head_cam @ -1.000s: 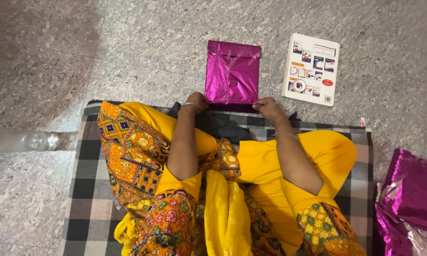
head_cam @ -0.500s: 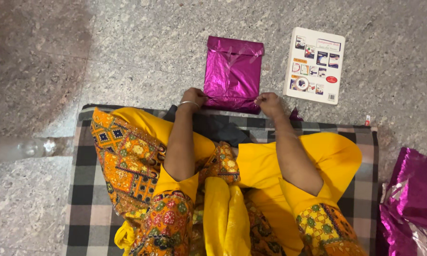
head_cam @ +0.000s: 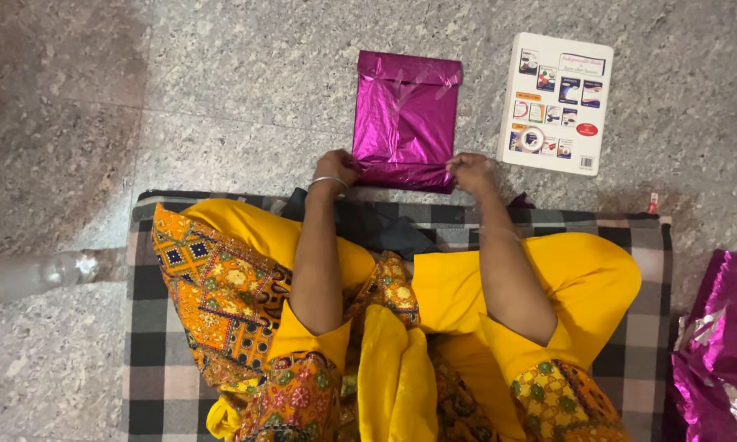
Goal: The person wraps a book with shiny pink paper while sitting on a mat. They fold the paper around the book, smooth the edges, and secure the folds with tape. The wrapped book is set aside, and the person begins to unwrap another book from similar pink paper.
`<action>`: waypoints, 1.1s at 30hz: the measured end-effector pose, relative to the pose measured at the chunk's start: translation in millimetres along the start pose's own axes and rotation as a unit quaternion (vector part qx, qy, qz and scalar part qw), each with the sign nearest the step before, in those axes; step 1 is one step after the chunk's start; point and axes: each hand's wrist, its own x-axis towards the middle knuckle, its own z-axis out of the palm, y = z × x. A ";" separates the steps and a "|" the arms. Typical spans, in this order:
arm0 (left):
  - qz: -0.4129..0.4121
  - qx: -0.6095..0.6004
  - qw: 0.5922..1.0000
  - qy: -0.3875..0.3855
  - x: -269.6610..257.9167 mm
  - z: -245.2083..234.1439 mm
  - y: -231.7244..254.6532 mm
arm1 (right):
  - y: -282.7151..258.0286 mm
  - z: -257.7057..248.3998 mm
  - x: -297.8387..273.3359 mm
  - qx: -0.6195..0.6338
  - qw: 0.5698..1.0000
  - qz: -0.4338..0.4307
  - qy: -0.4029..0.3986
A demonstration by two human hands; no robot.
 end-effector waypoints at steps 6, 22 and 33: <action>-0.017 -0.156 0.987 0.031 15.7 14.0 -18.3 | 4.1 -2.1 2.2 0.051 0.998 -0.016 0.019; -0.044 -0.062 0.987 0.141 12.5 10.3 -5.4 | -22.9 3.7 -21.8 0.049 0.997 -0.003 0.068; -0.024 -0.170 0.977 0.126 23.2 13.0 -6.1 | -40.0 4.3 -36.6 0.027 0.996 0.003 0.088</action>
